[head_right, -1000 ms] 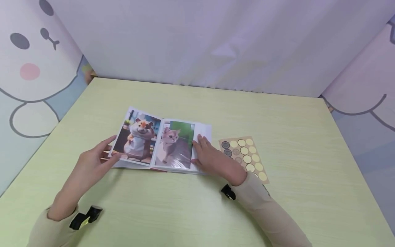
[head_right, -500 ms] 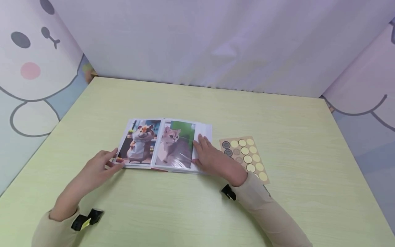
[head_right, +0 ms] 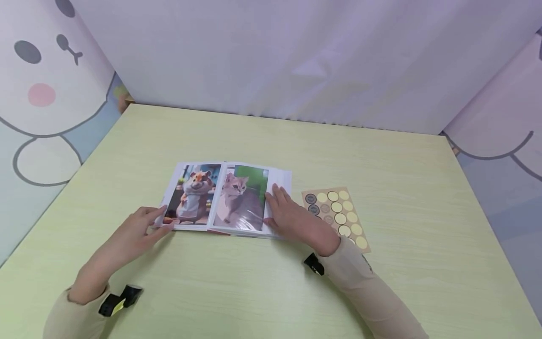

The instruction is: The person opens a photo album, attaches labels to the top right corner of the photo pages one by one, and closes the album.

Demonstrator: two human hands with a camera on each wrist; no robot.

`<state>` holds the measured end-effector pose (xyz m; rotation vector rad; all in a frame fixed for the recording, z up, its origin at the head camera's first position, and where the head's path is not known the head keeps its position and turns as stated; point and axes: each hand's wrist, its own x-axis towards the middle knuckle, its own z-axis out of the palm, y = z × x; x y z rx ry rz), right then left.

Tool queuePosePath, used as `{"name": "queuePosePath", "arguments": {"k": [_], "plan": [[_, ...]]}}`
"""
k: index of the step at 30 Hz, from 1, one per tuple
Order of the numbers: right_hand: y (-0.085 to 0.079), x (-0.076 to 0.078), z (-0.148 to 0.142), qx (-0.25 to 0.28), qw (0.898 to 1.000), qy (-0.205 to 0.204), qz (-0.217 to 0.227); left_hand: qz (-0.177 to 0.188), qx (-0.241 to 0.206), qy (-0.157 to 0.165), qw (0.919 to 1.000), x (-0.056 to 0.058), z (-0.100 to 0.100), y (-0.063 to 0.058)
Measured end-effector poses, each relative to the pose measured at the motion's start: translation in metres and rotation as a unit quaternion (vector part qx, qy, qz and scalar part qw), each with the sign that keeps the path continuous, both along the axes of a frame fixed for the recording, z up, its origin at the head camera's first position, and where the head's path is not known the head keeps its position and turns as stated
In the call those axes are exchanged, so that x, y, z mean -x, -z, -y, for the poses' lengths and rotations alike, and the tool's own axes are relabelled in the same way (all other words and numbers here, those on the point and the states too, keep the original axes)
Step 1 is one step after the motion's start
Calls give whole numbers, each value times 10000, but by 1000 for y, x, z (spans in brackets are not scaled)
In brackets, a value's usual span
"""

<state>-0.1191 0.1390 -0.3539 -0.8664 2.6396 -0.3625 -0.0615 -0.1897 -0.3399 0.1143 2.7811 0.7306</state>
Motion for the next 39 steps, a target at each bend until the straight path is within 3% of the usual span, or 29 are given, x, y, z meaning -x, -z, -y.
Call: {"name": "queuePosePath", "arguments": {"k": [5, 9, 12, 18, 22, 26, 39], "plan": [[1, 0, 1, 40, 10000, 0, 19, -257, 309, 202, 9990, 2, -12, -5], [1, 0, 1, 66, 10000, -11, 22, -658, 489, 605, 9948, 6, -27, -4], [2, -1, 1, 57, 10000, -17, 4, -997, 558, 984, 9886, 10, -40, -1], [0, -1, 1, 34, 10000, 10, -47, -1614, 488, 1831, 9685, 18, -67, 6], [0, -2, 0, 42, 9999, -1, -101, -1591, 510, 2188, 9614, 23, -83, 7], [0, -1, 0, -33, 9999, 11, -101, -1373, 544, 2249, 9631, 26, -95, 7], [-6, -3, 0, -248, 9995, 136, 138, -1390, 861, 2272, 9600, 28, -109, 4]]}}
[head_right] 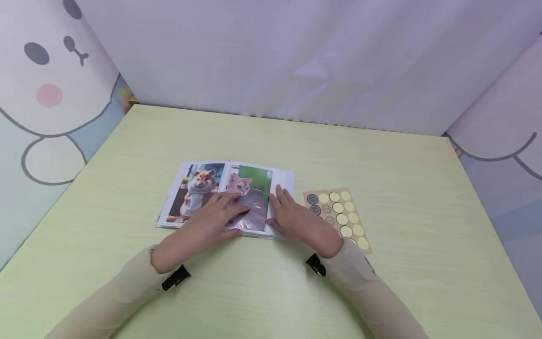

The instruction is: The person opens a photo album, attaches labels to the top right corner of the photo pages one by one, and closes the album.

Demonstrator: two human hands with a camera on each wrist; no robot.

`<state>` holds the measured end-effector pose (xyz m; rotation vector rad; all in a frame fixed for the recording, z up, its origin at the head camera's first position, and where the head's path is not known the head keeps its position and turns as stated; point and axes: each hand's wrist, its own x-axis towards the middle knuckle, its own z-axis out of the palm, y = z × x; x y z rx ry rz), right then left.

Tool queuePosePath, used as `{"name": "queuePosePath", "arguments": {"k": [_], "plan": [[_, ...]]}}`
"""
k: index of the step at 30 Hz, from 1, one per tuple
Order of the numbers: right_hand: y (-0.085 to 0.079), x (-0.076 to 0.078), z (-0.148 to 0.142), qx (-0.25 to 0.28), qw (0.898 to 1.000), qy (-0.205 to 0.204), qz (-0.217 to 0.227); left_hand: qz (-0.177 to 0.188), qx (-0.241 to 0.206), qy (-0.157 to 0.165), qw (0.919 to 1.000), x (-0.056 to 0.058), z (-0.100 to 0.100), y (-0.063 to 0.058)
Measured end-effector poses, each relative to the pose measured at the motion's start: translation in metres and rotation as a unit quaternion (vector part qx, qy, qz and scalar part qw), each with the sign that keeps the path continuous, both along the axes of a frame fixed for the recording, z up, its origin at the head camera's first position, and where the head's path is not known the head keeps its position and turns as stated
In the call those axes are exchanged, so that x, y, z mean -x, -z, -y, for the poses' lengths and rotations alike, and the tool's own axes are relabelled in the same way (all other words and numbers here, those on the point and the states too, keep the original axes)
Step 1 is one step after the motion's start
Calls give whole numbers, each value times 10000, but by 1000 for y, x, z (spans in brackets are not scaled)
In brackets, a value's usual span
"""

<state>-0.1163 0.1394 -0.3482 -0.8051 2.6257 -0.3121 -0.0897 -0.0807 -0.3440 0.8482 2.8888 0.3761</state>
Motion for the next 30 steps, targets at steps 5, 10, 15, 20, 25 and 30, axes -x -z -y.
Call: {"name": "queuePosePath", "arguments": {"k": [5, 10, 15, 20, 25, 30], "plan": [[-2, 5, -6, 27, 9999, -103, 43, 53, 172, -51, 9998, 0, -5, 0], [-9, 11, -20, 283, 9993, 132, 215, -11, 139, -62, 9999, -2, -6, 0], [-21, 15, -45, 486, 9977, 467, 65, -185, 195, -23, 9996, -2, -5, 1], [-28, 14, -73, 401, 9958, 818, 66, -191, 241, -9, 9995, -2, -5, -1], [-22, 14, -92, 222, 9960, 860, -130, -218, 247, 29, 9995, -2, -5, -1], [-9, 18, -101, 136, 9965, 813, -159, -304, 300, 76, 9991, -1, -7, -2]]}}
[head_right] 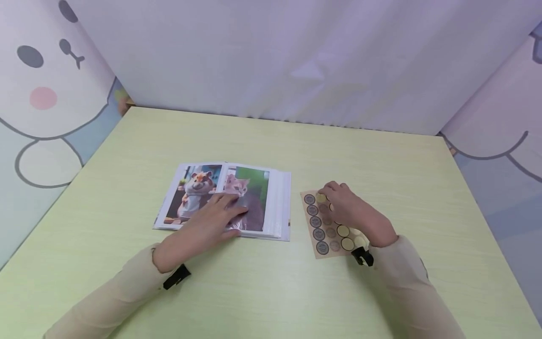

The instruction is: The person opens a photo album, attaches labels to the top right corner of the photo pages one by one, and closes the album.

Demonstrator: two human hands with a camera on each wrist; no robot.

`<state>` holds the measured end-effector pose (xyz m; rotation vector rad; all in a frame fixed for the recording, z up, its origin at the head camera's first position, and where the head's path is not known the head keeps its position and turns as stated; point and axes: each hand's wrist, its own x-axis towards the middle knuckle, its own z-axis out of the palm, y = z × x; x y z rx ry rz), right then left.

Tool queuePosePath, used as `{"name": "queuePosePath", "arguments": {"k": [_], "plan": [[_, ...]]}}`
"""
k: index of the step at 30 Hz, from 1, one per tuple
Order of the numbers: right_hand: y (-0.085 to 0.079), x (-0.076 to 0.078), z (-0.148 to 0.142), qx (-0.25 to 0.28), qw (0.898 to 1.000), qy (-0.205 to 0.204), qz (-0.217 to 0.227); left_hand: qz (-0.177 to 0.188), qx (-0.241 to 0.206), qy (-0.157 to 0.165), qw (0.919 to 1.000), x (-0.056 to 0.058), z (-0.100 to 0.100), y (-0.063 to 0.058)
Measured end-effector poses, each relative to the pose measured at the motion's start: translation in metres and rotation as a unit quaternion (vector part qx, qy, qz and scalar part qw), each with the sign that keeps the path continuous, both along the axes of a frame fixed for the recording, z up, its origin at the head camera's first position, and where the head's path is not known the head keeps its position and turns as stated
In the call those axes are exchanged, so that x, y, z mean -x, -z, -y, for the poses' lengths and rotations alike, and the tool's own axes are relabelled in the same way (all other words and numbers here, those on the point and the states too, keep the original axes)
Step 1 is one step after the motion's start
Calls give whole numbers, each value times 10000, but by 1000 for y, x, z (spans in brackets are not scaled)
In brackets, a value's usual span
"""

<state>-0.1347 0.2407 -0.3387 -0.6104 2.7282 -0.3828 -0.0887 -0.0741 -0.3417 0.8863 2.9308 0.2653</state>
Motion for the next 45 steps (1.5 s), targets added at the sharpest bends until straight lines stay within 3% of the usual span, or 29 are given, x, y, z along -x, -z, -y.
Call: {"name": "queuePosePath", "arguments": {"k": [6, 18, 25, 29, 37, 42, 45], "plan": [[8, 4, -5, 40, 9999, -119, 88, -11, -4, 46, 10000, 0, -1, 0], [6, 13, -9, 126, 9992, -200, 319, 45, 14, 31, 10000, 1, -1, 0], [9, 10, -12, 359, 9982, 70, 467, 55, 73, 9, 10000, 0, -2, -2], [11, 6, -13, 205, 9995, 10, 230, 98, 129, -22, 9999, 1, -3, -2], [18, 0, -14, 153, 9967, -485, -635, 102, 171, -57, 9998, 2, -2, 0], [21, -5, -12, 7, 9959, -413, -802, 32, 150, -14, 9999, 2, -1, 1], [22, -8, -11, -14, 9975, -205, -683, -9, 126, 19, 9999, 2, -1, 1]]}}
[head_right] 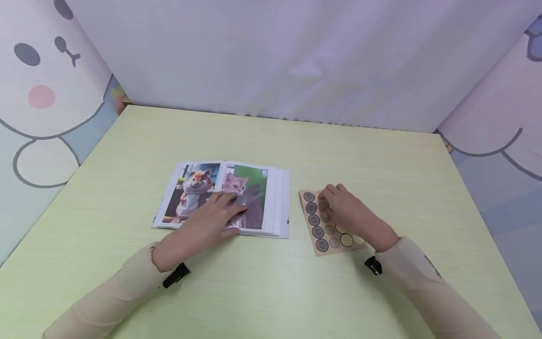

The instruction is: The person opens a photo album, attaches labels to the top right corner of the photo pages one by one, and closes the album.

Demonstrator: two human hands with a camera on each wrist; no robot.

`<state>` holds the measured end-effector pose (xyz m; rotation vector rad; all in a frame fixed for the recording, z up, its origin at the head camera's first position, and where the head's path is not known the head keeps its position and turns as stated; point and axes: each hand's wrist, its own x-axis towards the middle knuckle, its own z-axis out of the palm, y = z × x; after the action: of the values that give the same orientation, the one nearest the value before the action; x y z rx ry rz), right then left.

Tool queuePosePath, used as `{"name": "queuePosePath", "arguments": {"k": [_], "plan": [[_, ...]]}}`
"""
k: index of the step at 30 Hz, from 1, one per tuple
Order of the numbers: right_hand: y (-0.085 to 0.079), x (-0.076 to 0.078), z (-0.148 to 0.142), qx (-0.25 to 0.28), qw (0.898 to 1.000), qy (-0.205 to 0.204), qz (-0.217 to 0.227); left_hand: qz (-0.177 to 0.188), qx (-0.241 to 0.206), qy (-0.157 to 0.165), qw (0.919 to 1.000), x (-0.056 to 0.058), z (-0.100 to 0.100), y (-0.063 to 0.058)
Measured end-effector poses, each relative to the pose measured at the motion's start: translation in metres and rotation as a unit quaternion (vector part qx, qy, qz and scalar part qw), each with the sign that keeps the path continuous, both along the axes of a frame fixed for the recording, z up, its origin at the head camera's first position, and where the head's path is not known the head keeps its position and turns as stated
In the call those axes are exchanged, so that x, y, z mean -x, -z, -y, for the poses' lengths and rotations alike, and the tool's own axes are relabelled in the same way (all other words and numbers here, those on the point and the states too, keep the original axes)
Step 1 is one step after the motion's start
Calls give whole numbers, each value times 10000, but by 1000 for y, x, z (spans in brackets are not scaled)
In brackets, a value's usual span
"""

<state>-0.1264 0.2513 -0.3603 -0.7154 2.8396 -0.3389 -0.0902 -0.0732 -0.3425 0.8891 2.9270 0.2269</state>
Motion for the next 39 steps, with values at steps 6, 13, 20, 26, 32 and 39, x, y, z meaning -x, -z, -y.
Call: {"name": "queuePosePath", "arguments": {"k": [6, 13, 20, 26, 32, 39], "plan": [[1, -3, 0, 194, 9998, 73, -18, -13, 14, 11, 10000, 0, 0, -1], [4, -2, -1, -37, 9988, -152, -467, -27, 52, 18, 10000, 0, 0, -1], [4, -2, -1, -65, 9984, -98, -548, -21, -5, 10, 10000, 0, 1, -2], [0, 1, 0, -196, 9984, -183, -506, 14, -2, -29, 10000, 0, 1, -2], [-4, 8, -1, -268, 9994, -218, -28, 96, 24, -58, 9999, -1, 1, -3], [-4, 13, -3, -470, 9981, 66, 389, 73, -11, -24, 10000, -1, 1, -2]]}}
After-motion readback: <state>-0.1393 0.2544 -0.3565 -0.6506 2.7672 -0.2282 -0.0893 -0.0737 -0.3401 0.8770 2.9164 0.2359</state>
